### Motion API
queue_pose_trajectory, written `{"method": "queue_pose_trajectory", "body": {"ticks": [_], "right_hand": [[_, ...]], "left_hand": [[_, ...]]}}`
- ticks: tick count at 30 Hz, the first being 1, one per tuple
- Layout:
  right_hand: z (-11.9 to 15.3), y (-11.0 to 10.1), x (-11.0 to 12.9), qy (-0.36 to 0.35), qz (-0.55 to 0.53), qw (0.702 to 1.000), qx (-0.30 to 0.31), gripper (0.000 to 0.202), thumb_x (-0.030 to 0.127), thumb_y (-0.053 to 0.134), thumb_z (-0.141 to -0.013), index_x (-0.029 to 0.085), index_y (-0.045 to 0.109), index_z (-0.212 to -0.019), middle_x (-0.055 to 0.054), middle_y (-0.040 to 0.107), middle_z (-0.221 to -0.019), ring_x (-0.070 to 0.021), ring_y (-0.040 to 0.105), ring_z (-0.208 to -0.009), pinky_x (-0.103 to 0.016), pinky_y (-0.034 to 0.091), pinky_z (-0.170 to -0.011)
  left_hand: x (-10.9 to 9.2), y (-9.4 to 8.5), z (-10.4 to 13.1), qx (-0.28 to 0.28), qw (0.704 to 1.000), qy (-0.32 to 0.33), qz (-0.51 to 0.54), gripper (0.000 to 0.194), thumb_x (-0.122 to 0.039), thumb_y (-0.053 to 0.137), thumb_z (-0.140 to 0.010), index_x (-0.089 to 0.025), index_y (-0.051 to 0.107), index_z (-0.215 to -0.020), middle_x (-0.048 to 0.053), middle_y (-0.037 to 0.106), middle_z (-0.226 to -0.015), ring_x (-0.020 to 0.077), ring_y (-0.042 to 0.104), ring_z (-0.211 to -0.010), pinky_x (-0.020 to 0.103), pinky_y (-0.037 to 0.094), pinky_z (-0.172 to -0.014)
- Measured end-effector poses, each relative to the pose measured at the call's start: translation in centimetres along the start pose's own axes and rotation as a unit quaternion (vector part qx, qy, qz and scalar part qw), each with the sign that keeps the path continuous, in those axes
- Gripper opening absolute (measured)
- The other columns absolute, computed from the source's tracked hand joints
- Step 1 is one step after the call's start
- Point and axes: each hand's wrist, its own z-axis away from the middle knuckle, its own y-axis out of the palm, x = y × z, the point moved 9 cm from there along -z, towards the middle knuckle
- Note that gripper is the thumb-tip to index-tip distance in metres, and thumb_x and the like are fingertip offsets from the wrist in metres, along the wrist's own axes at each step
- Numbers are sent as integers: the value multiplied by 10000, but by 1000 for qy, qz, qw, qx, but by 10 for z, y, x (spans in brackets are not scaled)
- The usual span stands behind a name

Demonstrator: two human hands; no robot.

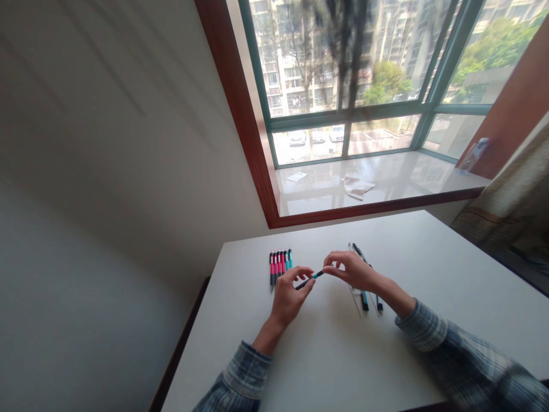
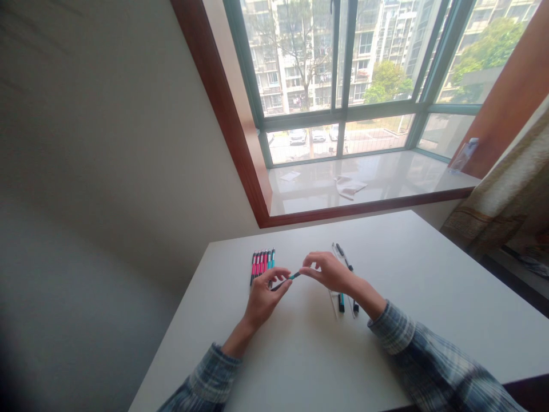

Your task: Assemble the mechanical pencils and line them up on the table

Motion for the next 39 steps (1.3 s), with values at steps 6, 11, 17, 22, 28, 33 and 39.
{"method": "queue_pose_trajectory", "body": {"ticks": [6, 11, 17, 22, 28, 33, 39], "right_hand": [[1, 5, -2, 32, 37, 999, 16, 488, 448, 464, -1038, 189, 691, -693, -17, 692, -683, -141, 603, -620, -277, 447, -672], [1, -10, 4, -9, -15, 999, -30, 256, 410, 721, -884, 223, 684, -1054, -47, 735, -1011, -170, 660, -830, -275, 518, -708], [-1, -12, 5, -40, -17, 998, -40, 161, 385, 663, -933, 228, 692, -960, -41, 729, -969, -164, 643, -807, -295, 526, -731], [0, -5, 0, 4, 23, 1000, -19, 390, 487, 534, -998, 199, 709, -802, -43, 715, -802, -163, 615, -692, -293, 479, -686], [2, 8, -6, 38, 40, 998, 14, 562, 487, 408, -1049, 183, 683, -665, -24, 672, -645, -138, 579, -595, -282, 440, -664], [1, -3, 0, -3, 1, 1000, -30, 330, 447, 724, -880, 224, 669, -1116, -59, 729, -1023, -186, 646, -826, -295, 519, -710], [1, -8, 10, -46, 5, 998, -35, 166, 365, 677, -930, 237, 686, -1033, -68, 712, -1046, -190, 645, -865, -330, 544, -760]], "left_hand": [[-4, 0, 1, 0, 1000, 15, -16, 152, -238, 714, -848, -263, 728, -998, -1, 749, -946, 177, 653, -838, 309, 494, -758], [2, -2, 0, -8, 1000, -1, -11, 148, -270, 702, -863, -264, 728, -1008, -2, 751, -933, 177, 654, -828, 318, 493, -778], [6, -4, -1, -7, 1000, -15, 7, 175, -308, 687, -870, -241, 729, -1027, 20, 753, -907, 186, 665, -827, 332, 501, -791], [1, -4, -1, -7, 1000, 6, -5, 181, -292, 691, -869, -254, 724, -1042, 21, 750, -929, 194, 668, -850, 341, 523, -801], [-9, -5, 2, -13, 998, 46, -40, 186, -225, 681, -868, -256, 717, -1048, 27, 739, -971, 201, 659, -887, 349, 533, -848], [-3, -7, 0, -17, 999, 17, -28, 172, -268, 674, -890, -251, 717, -1055, 25, 740, -934, 201, 657, -881, 342, 521, -837], [2, -7, -1, -18, 1000, -2, -4, 186, -287, 668, -895, -253, 721, -1070, 25, 743, -933, 200, 664, -893, 335, 516, -832]]}}
